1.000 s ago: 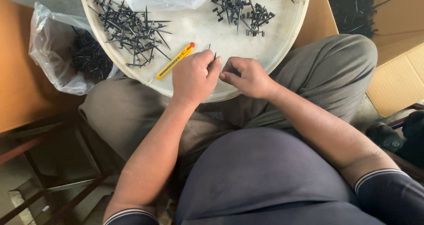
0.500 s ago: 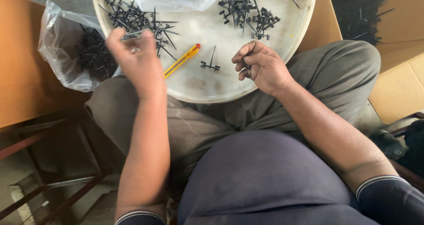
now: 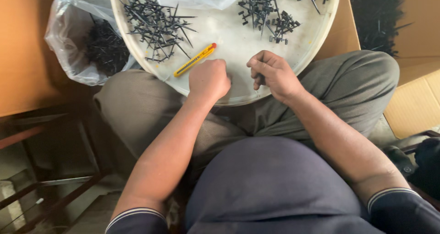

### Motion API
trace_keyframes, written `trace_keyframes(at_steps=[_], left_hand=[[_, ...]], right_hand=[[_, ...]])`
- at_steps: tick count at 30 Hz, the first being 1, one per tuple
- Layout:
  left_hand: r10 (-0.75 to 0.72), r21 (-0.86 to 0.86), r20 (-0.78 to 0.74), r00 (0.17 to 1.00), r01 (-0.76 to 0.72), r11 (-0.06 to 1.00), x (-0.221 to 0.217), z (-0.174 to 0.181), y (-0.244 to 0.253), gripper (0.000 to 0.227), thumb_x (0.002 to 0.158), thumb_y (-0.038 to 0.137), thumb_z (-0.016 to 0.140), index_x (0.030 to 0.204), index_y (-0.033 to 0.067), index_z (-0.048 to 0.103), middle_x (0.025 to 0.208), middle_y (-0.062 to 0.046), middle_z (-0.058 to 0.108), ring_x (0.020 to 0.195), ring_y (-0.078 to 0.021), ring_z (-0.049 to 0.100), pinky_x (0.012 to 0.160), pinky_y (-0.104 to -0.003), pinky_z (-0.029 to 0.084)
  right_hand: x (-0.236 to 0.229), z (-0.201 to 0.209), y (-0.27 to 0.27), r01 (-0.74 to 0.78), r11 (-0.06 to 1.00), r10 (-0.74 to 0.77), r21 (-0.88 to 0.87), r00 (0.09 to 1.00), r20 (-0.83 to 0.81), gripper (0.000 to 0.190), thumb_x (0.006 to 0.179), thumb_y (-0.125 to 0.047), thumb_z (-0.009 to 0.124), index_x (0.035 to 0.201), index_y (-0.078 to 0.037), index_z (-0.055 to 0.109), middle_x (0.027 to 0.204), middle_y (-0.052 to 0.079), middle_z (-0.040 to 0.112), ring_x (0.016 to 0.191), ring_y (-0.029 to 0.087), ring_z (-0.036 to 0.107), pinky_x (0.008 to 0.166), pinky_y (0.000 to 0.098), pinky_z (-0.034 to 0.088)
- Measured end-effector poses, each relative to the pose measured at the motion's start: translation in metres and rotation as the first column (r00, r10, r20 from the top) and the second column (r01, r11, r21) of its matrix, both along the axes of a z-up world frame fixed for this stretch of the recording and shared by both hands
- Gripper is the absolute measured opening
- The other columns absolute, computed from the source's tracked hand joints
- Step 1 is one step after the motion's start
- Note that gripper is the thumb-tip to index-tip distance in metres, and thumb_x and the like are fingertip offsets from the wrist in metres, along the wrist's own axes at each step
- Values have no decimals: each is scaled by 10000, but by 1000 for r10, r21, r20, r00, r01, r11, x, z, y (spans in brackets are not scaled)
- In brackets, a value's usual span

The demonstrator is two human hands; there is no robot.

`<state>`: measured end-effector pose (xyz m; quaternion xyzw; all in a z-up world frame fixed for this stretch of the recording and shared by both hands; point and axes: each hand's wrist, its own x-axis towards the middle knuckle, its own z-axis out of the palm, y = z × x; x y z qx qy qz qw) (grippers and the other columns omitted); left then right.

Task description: The person sits cross-legged with a basin on their lap and repeatedly picks up nails and plastic collars, pressing the collars onto the nail shafts. The assembled fasteners are placed into a growing pile on the right side of the basin.

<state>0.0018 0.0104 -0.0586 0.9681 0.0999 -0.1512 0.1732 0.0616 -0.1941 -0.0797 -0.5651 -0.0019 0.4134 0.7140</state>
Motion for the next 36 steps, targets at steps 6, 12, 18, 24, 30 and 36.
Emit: trace_keyframes(at_steps=[6, 12, 18, 24, 30, 36], left_hand=[[51, -427, 207, 977, 43, 903, 5, 25, 3, 155, 869, 225, 744, 954, 99, 714, 731, -123, 710, 670, -333, 680, 602, -454, 500], [98, -546, 352, 931, 119, 829, 4, 41, -4, 68, 911, 121, 681, 950, 85, 639, 729, -82, 698, 664, -282, 694, 596, -400, 501], [-67, -450, 416, 907, 269, 852, 2, 43, -6, 70, 899, 121, 681, 914, 76, 629, 770, -95, 690, 686, -314, 671, 602, -430, 483], [-199, -367, 380, 904, 344, 864, 0, 52, 1, 45, 851, 110, 673, 885, 86, 654, 787, -98, 702, 738, -327, 677, 632, -449, 496], [-181, -422, 335, 924, 320, 849, -2, 59, 4, 66, 823, 111, 678, 886, 97, 692, 817, -92, 719, 736, -306, 691, 632, -415, 520], [56, -527, 406, 912, 184, 830, 3, 54, -1, 151, 923, 208, 724, 931, 61, 692, 824, -91, 713, 745, -288, 699, 642, -390, 520]], right_hand=[[-1, 3, 4, 14, 1000, -10, -24, 988, 152, 198, 1035, -205, 648, 1098, -20, 615, 914, 24, 615, 761, 94, 576, 653, 272, 540], [-4, 9, 5, -53, 998, 40, 44, 964, 264, 303, 1005, -151, 694, 1248, -23, 565, 950, 10, 585, 809, 72, 566, 649, 268, 540], [0, 16, 2, -52, 999, 50, -4, 921, 386, 342, 1029, -171, 695, 1308, -36, 551, 984, 6, 612, 857, 51, 566, 707, 236, 519], [1, 18, 1, -128, 991, 137, -51, 935, 326, 283, 1034, -206, 647, 1254, -34, 610, 1021, -4, 661, 808, 38, 559, 665, 222, 491], [3, 13, 0, -192, 977, 169, 89, 962, 213, 222, 1039, -181, 645, 1198, -27, 629, 1009, -12, 684, 843, 38, 585, 700, 219, 492], [-1, 7, -2, -21, 998, 37, -52, 944, 329, 198, 1040, -201, 663, 1134, -30, 629, 938, -5, 644, 738, 38, 543, 653, 222, 481]])
